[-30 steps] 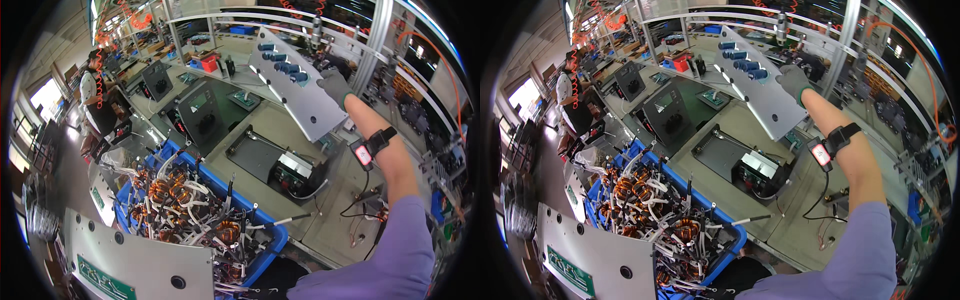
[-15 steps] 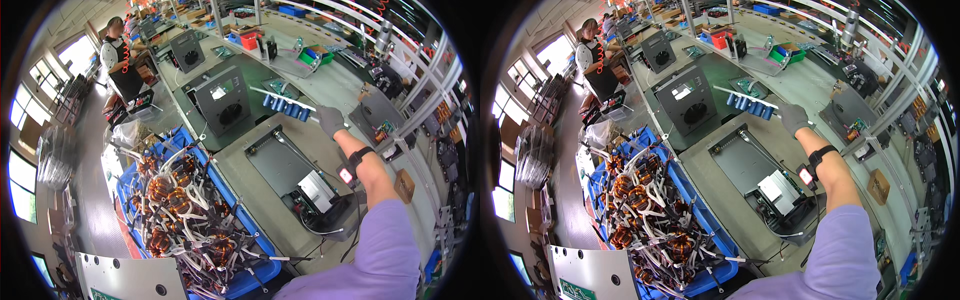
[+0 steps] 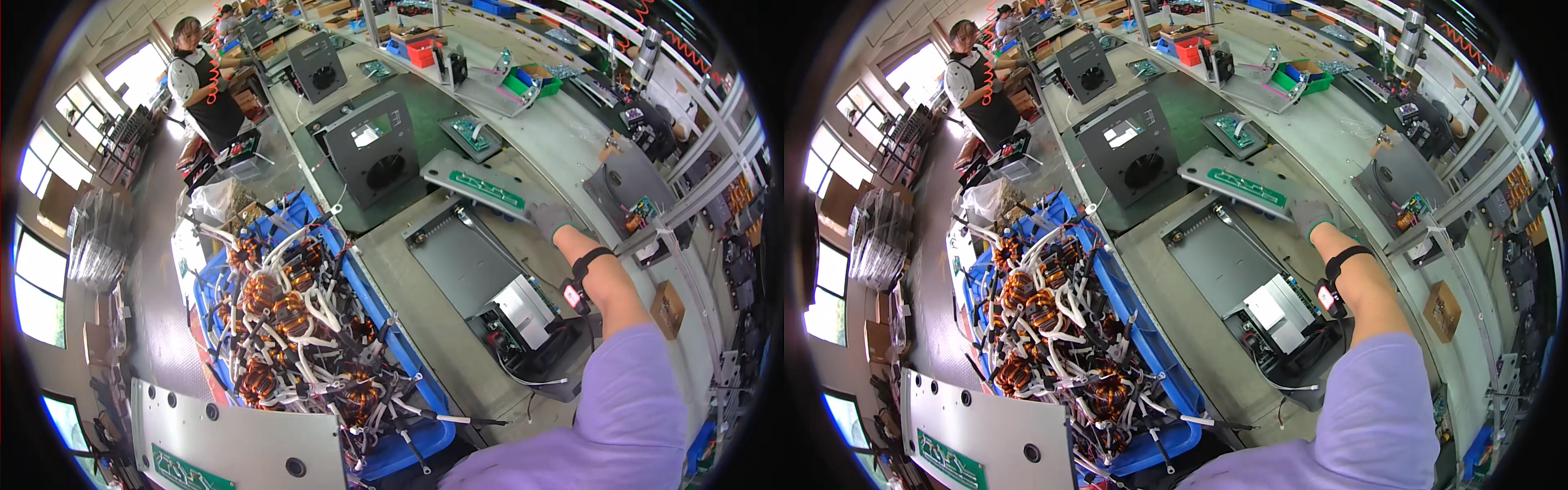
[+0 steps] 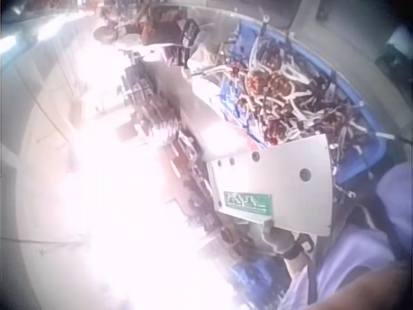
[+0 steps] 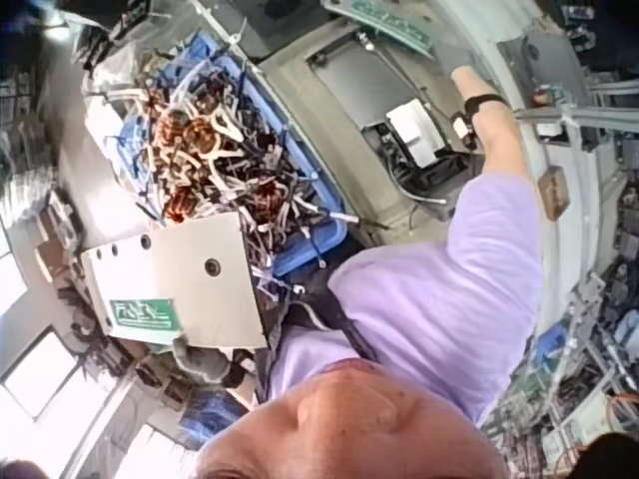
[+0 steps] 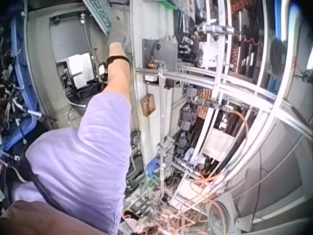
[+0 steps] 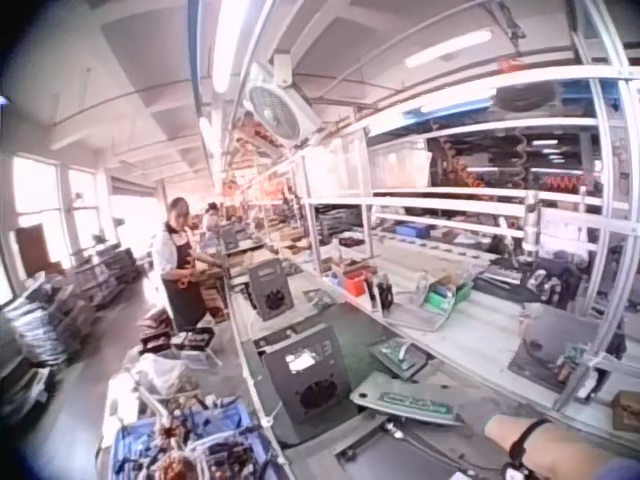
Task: Assemble electronic components by screwdriving boards into a chassis and organizing wired inductors.
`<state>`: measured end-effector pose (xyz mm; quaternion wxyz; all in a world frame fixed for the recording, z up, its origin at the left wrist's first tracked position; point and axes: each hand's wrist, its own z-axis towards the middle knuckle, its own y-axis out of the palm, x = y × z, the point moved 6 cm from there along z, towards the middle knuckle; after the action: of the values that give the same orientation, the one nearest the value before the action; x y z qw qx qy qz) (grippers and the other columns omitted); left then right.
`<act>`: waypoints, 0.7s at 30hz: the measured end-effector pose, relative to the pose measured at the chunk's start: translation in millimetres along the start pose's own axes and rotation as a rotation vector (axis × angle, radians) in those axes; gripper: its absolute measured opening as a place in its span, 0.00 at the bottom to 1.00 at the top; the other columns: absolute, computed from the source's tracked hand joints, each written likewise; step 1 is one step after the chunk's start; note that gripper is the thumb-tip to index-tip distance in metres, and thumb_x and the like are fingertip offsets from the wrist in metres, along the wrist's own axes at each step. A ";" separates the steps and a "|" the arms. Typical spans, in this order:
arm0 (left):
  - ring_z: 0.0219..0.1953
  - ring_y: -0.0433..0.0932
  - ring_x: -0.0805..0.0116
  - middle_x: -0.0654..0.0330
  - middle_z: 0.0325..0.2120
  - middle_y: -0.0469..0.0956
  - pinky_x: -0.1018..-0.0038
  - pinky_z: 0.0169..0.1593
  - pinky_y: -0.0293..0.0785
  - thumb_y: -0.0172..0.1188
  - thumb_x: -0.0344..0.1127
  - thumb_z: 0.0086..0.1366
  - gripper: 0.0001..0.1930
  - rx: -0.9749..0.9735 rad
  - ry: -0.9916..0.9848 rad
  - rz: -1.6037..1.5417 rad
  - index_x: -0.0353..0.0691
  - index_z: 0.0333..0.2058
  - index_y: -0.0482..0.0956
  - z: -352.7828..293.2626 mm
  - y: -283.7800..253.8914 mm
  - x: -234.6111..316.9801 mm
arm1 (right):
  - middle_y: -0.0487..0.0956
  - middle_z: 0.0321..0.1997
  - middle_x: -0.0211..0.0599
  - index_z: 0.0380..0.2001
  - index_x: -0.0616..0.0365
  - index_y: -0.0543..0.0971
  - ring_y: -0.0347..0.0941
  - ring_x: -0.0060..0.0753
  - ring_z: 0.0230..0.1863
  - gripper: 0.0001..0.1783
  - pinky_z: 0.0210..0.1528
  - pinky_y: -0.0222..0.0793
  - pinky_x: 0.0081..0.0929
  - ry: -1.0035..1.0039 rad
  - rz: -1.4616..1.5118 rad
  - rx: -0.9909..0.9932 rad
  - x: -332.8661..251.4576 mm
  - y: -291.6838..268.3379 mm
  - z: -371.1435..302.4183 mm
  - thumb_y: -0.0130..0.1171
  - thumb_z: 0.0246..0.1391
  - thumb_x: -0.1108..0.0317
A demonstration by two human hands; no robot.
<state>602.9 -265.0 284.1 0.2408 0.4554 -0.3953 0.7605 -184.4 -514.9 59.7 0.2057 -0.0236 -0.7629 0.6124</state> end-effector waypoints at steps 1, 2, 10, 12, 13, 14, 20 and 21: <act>0.39 0.71 0.65 0.57 0.40 0.74 0.67 0.45 0.71 0.58 0.26 0.61 0.12 0.008 -0.003 0.001 0.36 0.43 0.71 -1.2 1.8 -0.8 | 0.79 0.40 0.43 0.45 0.52 0.73 0.77 0.46 0.41 0.18 0.40 0.72 0.41 -0.037 -0.014 -0.106 3.2 11.0 -2.0 0.55 0.49 0.64; 0.38 0.71 0.65 0.57 0.41 0.74 0.67 0.46 0.71 0.58 0.26 0.61 0.11 0.008 -0.038 -0.096 0.36 0.43 0.72 -1.0 8.4 2.0 | 0.78 0.42 0.44 0.45 0.52 0.74 0.77 0.46 0.42 0.19 0.43 0.72 0.41 -0.080 -0.027 -0.208 -2.8 13.4 -2.2 0.57 0.48 0.61; 0.45 0.74 0.56 0.49 0.46 0.73 0.62 0.51 0.70 0.57 0.37 0.56 0.28 -0.367 -0.384 -0.735 0.30 0.54 0.63 31.2 121.8 70.0 | 0.76 0.46 0.42 0.55 0.58 0.69 0.73 0.35 0.48 0.32 0.50 0.69 0.31 -0.711 1.105 -0.249 -152.3 -160.9 -97.3 0.58 0.52 0.50; 0.49 0.73 0.53 0.46 0.50 0.71 0.62 0.53 0.71 0.57 0.39 0.51 0.37 -0.503 -0.246 -0.748 0.28 0.58 0.58 35.1 160.1 108.7 | 0.72 0.53 0.39 0.59 0.58 0.64 0.68 0.31 0.52 0.36 0.53 0.67 0.29 -0.853 1.494 -0.677 -206.2 -210.1 -152.5 0.54 0.56 0.45; 0.50 0.72 0.53 0.46 0.50 0.70 0.61 0.54 0.70 0.58 0.38 0.49 0.38 -0.621 -0.266 -0.833 0.27 0.58 0.57 39.2 183.2 111.8 | 0.70 0.56 0.39 0.62 0.58 0.60 0.66 0.30 0.54 0.37 0.55 0.65 0.28 -0.936 1.550 -0.763 -213.3 -232.1 -177.5 0.50 0.58 0.43; 0.51 0.72 0.52 0.46 0.50 0.70 0.62 0.54 0.69 0.59 0.38 0.47 0.40 -0.663 -0.302 -0.849 0.27 0.58 0.57 37.6 202.0 119.4 | 0.70 0.55 0.40 0.62 0.61 0.59 0.67 0.29 0.53 0.37 0.54 0.65 0.29 -0.889 1.566 -0.782 -212.1 -226.9 -186.7 0.52 0.58 0.46; 0.52 0.69 0.62 0.52 0.53 0.68 0.68 0.56 0.65 0.64 0.41 0.49 0.44 -1.184 -0.335 -0.664 0.29 0.61 0.53 28.2 263.1 154.8 | 0.73 0.53 0.42 0.56 0.62 0.67 0.73 0.35 0.50 0.22 0.53 0.70 0.27 -0.949 1.510 -0.549 -150.7 -213.4 -215.9 0.48 0.62 0.62; 0.54 0.67 0.66 0.54 0.55 0.66 0.70 0.57 0.62 0.63 0.41 0.54 0.43 -1.368 -0.287 -0.596 0.30 0.62 0.51 31.1 276.2 158.8 | 0.74 0.53 0.43 0.56 0.63 0.67 0.74 0.36 0.49 0.20 0.54 0.71 0.28 -0.903 1.536 -0.524 -133.1 -203.0 -215.6 0.48 0.62 0.68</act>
<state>343.5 -447.4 327.4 0.6108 0.3866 -0.6666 0.1820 55.1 -404.4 249.1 -0.5847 -0.3276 -0.6598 0.3399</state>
